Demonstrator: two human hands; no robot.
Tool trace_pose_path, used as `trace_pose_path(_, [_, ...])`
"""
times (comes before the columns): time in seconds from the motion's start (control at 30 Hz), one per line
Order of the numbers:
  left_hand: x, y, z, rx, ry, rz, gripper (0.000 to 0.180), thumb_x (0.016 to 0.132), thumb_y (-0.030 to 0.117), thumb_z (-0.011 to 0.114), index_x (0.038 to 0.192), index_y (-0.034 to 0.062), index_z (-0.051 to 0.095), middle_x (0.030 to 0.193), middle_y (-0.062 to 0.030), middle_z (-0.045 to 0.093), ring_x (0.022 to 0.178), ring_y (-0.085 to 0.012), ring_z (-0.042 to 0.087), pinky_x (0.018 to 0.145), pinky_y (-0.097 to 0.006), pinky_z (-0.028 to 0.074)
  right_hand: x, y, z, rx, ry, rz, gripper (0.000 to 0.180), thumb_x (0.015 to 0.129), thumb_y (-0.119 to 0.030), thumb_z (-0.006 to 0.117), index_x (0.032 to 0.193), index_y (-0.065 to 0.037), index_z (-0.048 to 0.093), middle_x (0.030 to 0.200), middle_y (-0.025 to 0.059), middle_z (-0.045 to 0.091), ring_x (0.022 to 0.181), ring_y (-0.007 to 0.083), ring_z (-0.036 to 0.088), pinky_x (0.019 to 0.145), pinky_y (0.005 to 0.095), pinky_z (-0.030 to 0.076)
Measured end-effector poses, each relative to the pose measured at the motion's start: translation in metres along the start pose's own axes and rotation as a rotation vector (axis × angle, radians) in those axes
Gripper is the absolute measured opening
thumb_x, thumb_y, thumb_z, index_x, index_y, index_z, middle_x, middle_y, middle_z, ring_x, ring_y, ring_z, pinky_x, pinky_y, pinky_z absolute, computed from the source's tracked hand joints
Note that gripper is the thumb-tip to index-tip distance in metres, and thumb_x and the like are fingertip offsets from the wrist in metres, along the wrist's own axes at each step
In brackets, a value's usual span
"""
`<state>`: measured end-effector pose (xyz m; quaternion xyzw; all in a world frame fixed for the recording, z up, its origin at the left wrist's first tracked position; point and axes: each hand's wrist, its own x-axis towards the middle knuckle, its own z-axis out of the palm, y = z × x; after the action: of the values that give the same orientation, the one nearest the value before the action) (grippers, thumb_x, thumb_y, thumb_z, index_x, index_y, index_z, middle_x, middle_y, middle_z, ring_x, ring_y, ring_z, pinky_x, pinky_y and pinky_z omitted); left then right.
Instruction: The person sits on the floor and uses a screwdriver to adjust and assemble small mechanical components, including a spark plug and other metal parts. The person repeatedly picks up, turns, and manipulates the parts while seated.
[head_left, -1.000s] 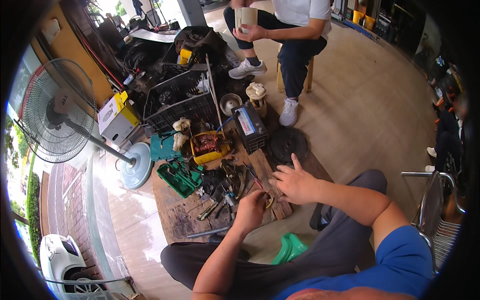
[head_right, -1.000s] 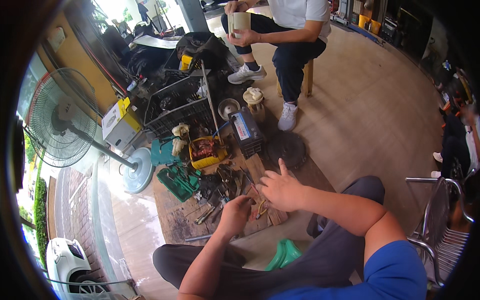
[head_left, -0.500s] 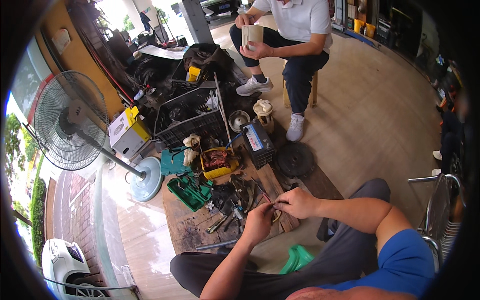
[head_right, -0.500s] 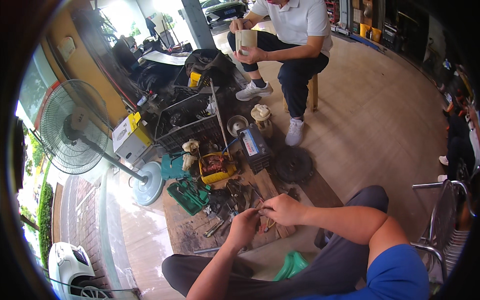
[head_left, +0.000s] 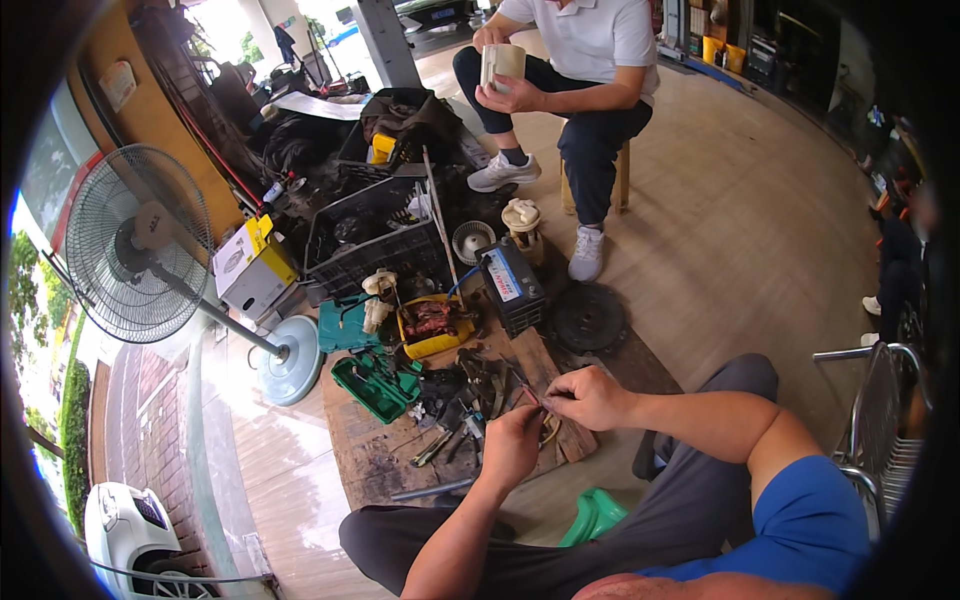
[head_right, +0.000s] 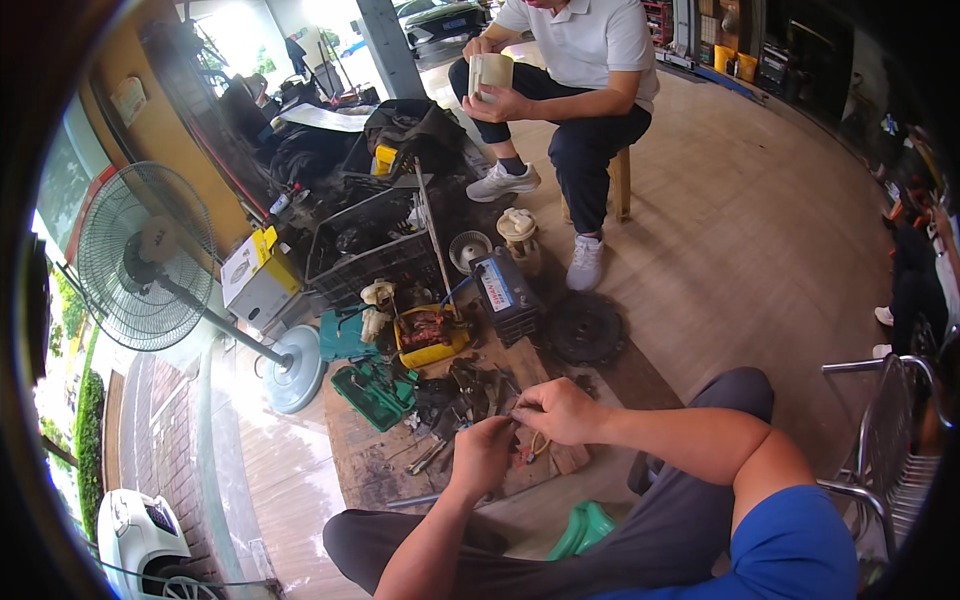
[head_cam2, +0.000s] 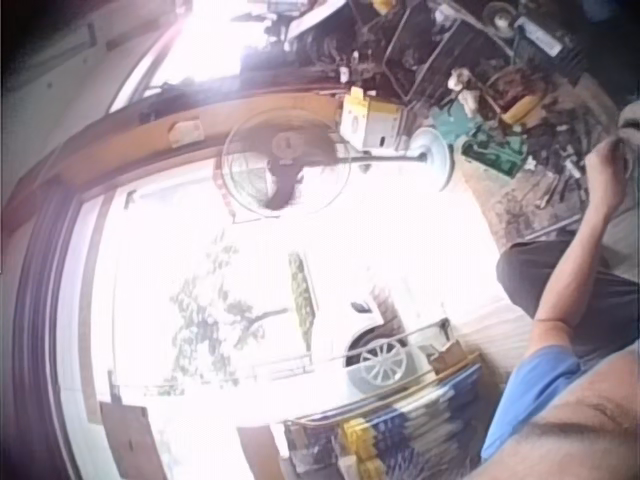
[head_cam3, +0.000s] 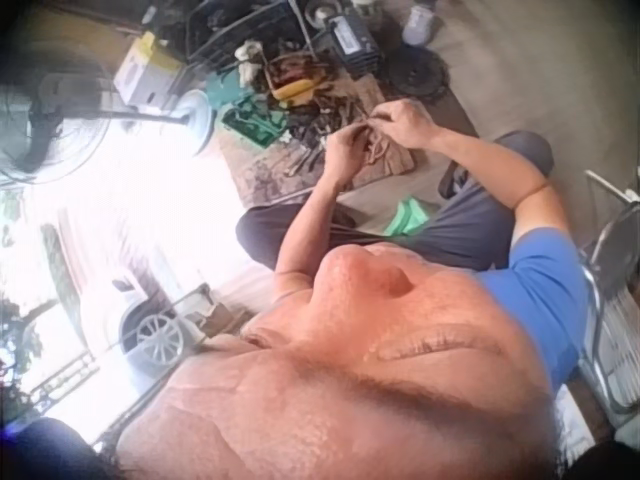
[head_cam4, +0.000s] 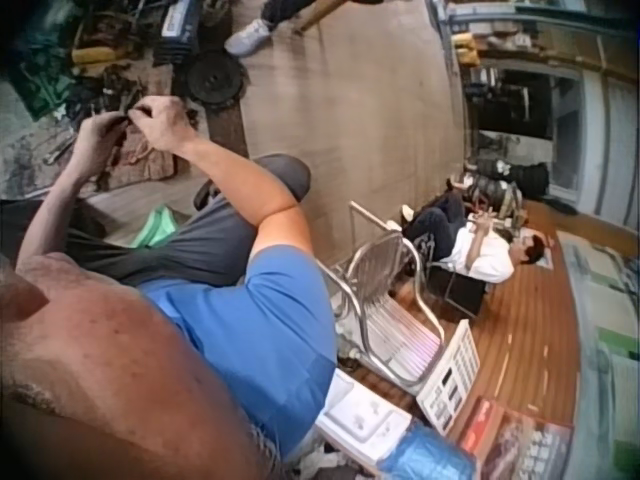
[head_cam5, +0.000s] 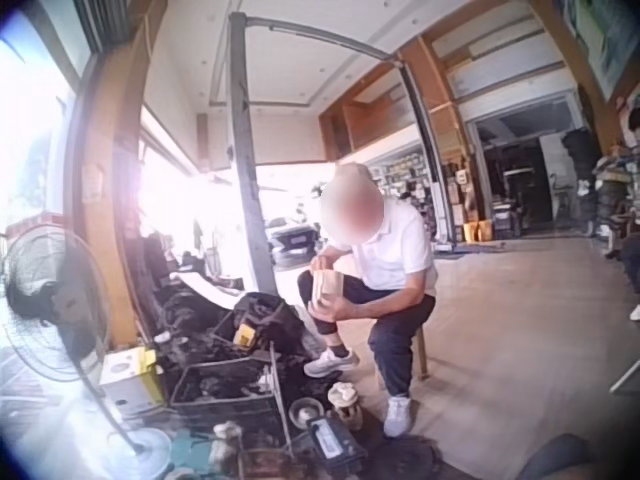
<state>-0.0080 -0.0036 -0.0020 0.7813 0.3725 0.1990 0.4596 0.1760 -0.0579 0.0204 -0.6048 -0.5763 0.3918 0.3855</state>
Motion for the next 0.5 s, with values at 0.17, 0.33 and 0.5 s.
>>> trace_pose_path(0.17, [0.0,-0.001,0.009,0.52,0.169,0.303,0.01,0.088,0.012,0.064,0.083,0.0033,0.062,0.072,-0.0146,0.063,0.068,-0.0349,0.066,0.056,-0.042,0.051,0.002,0.04,0.025,0.508,0.072,0.276,0.017,0.094,-0.014,0.065,0.097,0.002,0.07,0.086,0.0028,0.07,0.079,0.0071,0.06,0.072,0.0257,0.05])
trace_pose_path(0.33, [-0.002,-0.007,0.013,0.579,0.165,0.307,0.011,0.087,0.012,0.062,0.08,0.0055,0.057,0.072,-0.014,0.06,0.067,-0.0354,0.064,0.055,-0.045,0.051,-0.003,0.034,0.033,0.594,0.133,0.339,0.016,0.095,-0.013,0.065,0.097,0.002,0.07,0.088,0.0028,0.069,0.081,0.0071,0.06,0.074,0.0246,0.05])
trace_pose_path(0.5, [0.001,-0.01,0.012,0.367,0.011,0.124,0.014,0.095,0.014,0.057,0.094,0.002,0.063,0.079,-0.0121,0.067,0.07,-0.0272,0.068,0.058,-0.038,0.053,0.004,0.036,0.023,0.423,0.035,0.244,0.016,0.094,-0.014,0.066,0.097,0.002,0.069,0.088,0.0023,0.069,0.082,0.0072,0.06,0.076,0.0246,0.05])
